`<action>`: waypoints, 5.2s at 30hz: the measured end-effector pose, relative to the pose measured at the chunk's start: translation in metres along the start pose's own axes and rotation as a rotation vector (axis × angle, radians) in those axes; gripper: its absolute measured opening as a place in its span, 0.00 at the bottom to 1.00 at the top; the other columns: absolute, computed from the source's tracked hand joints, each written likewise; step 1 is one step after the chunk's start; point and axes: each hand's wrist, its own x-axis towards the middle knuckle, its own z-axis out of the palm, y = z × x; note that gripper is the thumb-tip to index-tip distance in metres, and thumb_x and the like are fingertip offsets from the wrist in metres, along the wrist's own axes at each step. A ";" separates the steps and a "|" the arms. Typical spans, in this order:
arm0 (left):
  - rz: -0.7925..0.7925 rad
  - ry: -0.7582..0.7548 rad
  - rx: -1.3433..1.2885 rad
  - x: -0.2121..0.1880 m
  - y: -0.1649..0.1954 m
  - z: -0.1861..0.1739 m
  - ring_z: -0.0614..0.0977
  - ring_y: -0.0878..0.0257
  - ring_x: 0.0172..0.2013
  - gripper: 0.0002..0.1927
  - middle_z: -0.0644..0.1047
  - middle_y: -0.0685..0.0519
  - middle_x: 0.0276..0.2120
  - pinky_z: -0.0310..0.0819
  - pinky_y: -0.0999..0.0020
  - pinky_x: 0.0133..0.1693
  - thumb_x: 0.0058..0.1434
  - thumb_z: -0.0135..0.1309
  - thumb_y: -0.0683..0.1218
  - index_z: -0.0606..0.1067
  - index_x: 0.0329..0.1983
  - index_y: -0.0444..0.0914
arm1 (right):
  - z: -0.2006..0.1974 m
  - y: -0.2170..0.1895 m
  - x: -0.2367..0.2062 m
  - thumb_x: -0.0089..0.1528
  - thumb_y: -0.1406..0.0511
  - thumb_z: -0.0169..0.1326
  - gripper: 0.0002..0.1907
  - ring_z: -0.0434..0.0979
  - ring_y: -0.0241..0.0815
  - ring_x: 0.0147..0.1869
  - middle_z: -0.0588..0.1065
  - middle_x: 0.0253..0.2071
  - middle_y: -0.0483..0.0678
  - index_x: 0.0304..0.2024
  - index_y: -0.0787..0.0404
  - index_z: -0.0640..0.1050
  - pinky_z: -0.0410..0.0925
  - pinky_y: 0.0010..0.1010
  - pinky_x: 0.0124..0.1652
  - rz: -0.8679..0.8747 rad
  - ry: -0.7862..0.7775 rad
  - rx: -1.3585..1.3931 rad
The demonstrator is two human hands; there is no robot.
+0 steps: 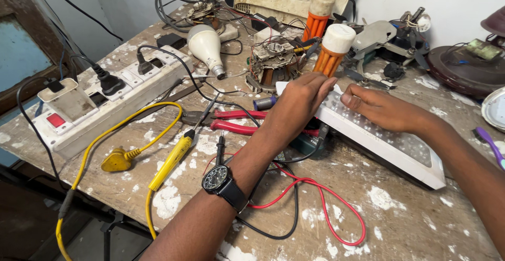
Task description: The person uses a screwdriver to unscrew and open the housing of an LED emergency light, then lifts out the LED panel and handles its wiring. They turn the light over, press on the LED panel, and later handle a round lamp fixture and a small LED circuit board on the workbench.
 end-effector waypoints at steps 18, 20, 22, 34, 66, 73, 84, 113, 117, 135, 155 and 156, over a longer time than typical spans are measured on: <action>-0.104 0.131 0.058 0.000 0.009 -0.020 0.83 0.44 0.42 0.11 0.80 0.38 0.43 0.78 0.57 0.45 0.71 0.51 0.42 0.78 0.47 0.29 | -0.007 -0.046 -0.099 0.45 0.40 0.69 0.56 0.80 0.52 0.62 0.79 0.56 0.52 0.71 0.32 0.57 0.68 0.46 0.63 0.076 0.085 -0.043; -0.150 0.135 0.041 0.002 0.010 -0.031 0.85 0.46 0.38 0.12 0.81 0.39 0.40 0.78 0.57 0.43 0.73 0.50 0.43 0.78 0.46 0.29 | -0.008 -0.042 -0.096 0.44 0.42 0.69 0.57 0.74 0.54 0.66 0.74 0.61 0.54 0.72 0.32 0.56 0.64 0.49 0.65 0.048 0.099 -0.028; -0.220 0.150 0.058 0.006 0.009 -0.045 0.85 0.48 0.35 0.13 0.82 0.39 0.37 0.78 0.58 0.40 0.73 0.50 0.44 0.79 0.47 0.30 | -0.010 -0.039 -0.092 0.43 0.43 0.69 0.59 0.72 0.55 0.69 0.72 0.63 0.55 0.74 0.32 0.55 0.62 0.52 0.66 0.048 0.107 -0.009; -0.291 -0.004 0.172 0.009 -0.007 -0.169 0.88 0.56 0.39 0.15 0.84 0.39 0.38 0.81 0.65 0.41 0.64 0.59 0.45 0.79 0.50 0.32 | -0.053 -0.103 -0.033 0.43 0.45 0.68 0.52 0.77 0.47 0.63 0.77 0.61 0.52 0.68 0.51 0.68 0.66 0.39 0.61 -0.386 0.204 -0.031; -0.321 -0.145 0.466 -0.029 -0.016 -0.193 0.77 0.38 0.51 0.51 0.76 0.32 0.49 0.73 0.51 0.50 0.34 0.79 0.52 0.70 0.62 0.33 | -0.039 -0.153 0.022 0.42 0.54 0.72 0.54 0.72 0.48 0.67 0.72 0.65 0.49 0.70 0.51 0.65 0.61 0.42 0.67 -0.477 -0.050 0.004; -0.241 -0.398 0.393 -0.009 -0.004 -0.206 0.72 0.41 0.61 0.55 0.70 0.40 0.61 0.69 0.55 0.60 0.34 0.75 0.46 0.64 0.68 0.39 | -0.022 -0.160 -0.002 0.38 0.60 0.73 0.56 0.78 0.55 0.57 0.75 0.57 0.56 0.67 0.54 0.65 0.70 0.44 0.59 -0.650 0.312 -0.295; 0.277 -0.312 0.488 -0.010 0.048 -0.209 0.74 0.46 0.61 0.46 0.71 0.46 0.61 0.72 0.56 0.60 0.42 0.72 0.47 0.65 0.64 0.39 | 0.019 -0.127 -0.040 0.41 0.54 0.75 0.52 0.71 0.61 0.60 0.67 0.59 0.58 0.62 0.55 0.63 0.68 0.53 0.57 -0.866 0.887 -0.668; 0.299 -0.235 0.667 -0.024 0.054 -0.191 0.73 0.47 0.63 0.44 0.72 0.44 0.61 0.68 0.54 0.63 0.48 0.64 0.45 0.63 0.69 0.34 | 0.037 -0.094 -0.045 0.68 0.65 0.56 0.26 0.71 0.50 0.63 0.70 0.61 0.52 0.66 0.44 0.63 0.66 0.49 0.57 -0.850 1.123 -0.957; 0.345 -0.182 0.729 -0.028 0.053 -0.186 0.74 0.50 0.64 0.38 0.72 0.45 0.61 0.70 0.56 0.65 0.53 0.61 0.41 0.66 0.69 0.33 | 0.038 -0.090 -0.047 0.67 0.65 0.57 0.27 0.71 0.51 0.63 0.70 0.61 0.53 0.65 0.45 0.63 0.65 0.48 0.56 -0.877 1.154 -0.955; 0.157 -0.140 0.557 -0.032 0.045 -0.181 0.69 0.42 0.67 0.49 0.68 0.40 0.62 0.68 0.54 0.66 0.38 0.72 0.41 0.64 0.65 0.32 | 0.027 -0.112 -0.053 0.48 0.54 0.69 0.46 0.69 0.53 0.63 0.69 0.63 0.53 0.68 0.46 0.67 0.63 0.51 0.57 -0.764 0.985 -0.845; -0.548 -0.068 0.224 -0.037 -0.005 -0.177 0.85 0.45 0.48 0.27 0.68 0.35 0.64 0.78 0.58 0.50 0.59 0.62 0.50 0.75 0.62 0.41 | -0.017 -0.112 0.008 0.60 0.46 0.54 0.38 0.59 0.48 0.78 0.61 0.75 0.51 0.72 0.46 0.65 0.53 0.41 0.71 -0.504 0.020 -0.051; -0.537 -0.073 0.233 -0.038 -0.007 -0.176 0.84 0.44 0.49 0.26 0.68 0.34 0.64 0.78 0.58 0.51 0.59 0.62 0.50 0.75 0.61 0.41 | -0.017 -0.113 0.011 0.60 0.45 0.54 0.38 0.59 0.47 0.78 0.62 0.75 0.50 0.71 0.46 0.66 0.53 0.41 0.71 -0.499 0.009 -0.039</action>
